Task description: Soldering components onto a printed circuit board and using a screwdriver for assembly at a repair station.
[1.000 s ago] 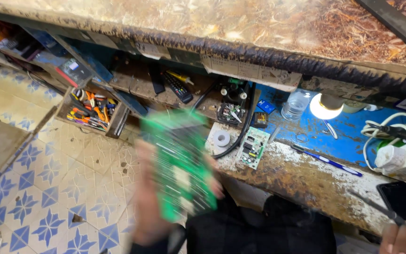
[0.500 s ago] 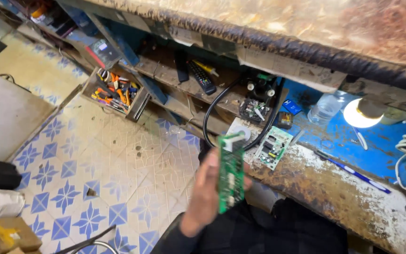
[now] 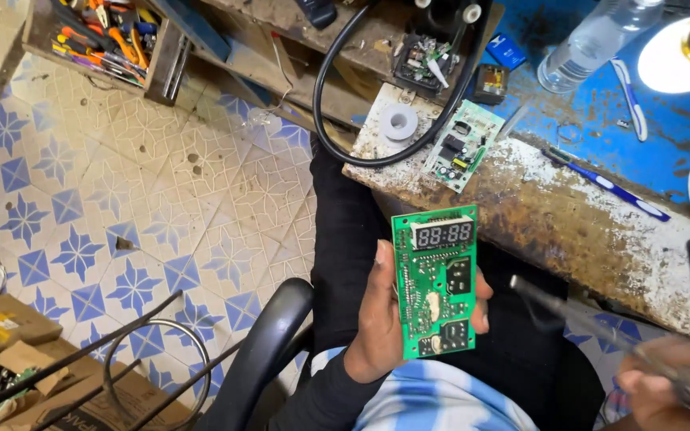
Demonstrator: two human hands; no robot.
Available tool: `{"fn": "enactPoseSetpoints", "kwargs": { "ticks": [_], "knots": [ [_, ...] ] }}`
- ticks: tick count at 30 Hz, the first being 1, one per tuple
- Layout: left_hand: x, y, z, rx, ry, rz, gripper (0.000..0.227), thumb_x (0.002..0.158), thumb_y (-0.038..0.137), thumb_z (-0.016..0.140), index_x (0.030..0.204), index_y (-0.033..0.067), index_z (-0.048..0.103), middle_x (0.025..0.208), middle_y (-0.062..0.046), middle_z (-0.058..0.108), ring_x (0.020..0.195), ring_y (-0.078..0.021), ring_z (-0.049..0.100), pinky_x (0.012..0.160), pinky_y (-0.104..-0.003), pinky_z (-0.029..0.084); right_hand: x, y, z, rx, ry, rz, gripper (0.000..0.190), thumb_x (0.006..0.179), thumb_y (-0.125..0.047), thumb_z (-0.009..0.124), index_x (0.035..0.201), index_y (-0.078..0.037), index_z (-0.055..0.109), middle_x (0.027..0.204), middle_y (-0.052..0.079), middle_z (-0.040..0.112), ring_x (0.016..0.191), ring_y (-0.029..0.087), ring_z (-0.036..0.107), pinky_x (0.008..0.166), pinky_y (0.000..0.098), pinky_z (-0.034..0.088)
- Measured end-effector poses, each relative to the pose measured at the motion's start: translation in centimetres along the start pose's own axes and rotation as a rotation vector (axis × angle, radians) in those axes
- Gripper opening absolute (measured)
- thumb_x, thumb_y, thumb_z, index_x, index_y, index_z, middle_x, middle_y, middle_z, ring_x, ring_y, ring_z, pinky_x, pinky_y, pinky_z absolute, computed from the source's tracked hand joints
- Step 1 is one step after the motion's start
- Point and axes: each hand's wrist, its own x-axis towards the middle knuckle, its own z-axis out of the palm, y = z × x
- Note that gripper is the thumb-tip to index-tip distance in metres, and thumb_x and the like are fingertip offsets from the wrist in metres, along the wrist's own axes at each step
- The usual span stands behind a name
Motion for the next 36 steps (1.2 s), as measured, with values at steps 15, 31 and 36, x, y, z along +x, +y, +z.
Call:
{"fn": "enactPoseSetpoints", "kwargs": {
  "ticks": [15, 31, 36],
  "knots": [
    [-0.7, -0.3, 2.1, 0.214, 0.101, 0.093, 0.079, 0.108, 0.057, 0.036, 0.133, -0.0153, 0.056, 0.106, -0.027, 0.071, 0.080, -0.0277, 0.073, 0.075, -0.037, 0.063, 4.7, -7.1, 5.9, 0.375, 0.085, -0.157, 0.089, 0.101, -0.093, 0.062, 0.092, -0.005, 0.076, 0.085, 0.006, 0.078, 0.067, 0.023, 0.082, 0.062, 0.0322, 0.071],
    [-0.5, -0.3, 2.8, 0.337, 0.152, 0.132, 0.081, 0.105, 0.058, 0.033, 0.123, -0.0160, 0.058, 0.093, -0.027, 0.070, 0.077, -0.0277, 0.071, 0.073, -0.035, 0.060, 6.2, -3.9, -1.5, 0.890, -0.486, 1.332, 0.074, 0.091, -0.034, 0.049, 0.152, 0.006, 0.056, 0.117, 0.024, 0.068, 0.073, 0.039, 0.062, 0.062, 0.0516, 0.050],
    [-0.7, -0.5, 2.7, 0.284, 0.139, 0.124, 0.079, 0.106, 0.056, 0.033, 0.141, -0.0137, 0.047, 0.105, -0.032, 0.068, 0.081, -0.0295, 0.071, 0.077, -0.039, 0.061, 5.0, -3.0, -0.3, 0.442, -0.388, 0.731, 0.085, 0.060, -0.044, 0.076, 0.114, 0.021, 0.088, 0.130, 0.025, 0.089, 0.124, 0.039, 0.083, 0.101, 0.0466, 0.062]
  ]
}}
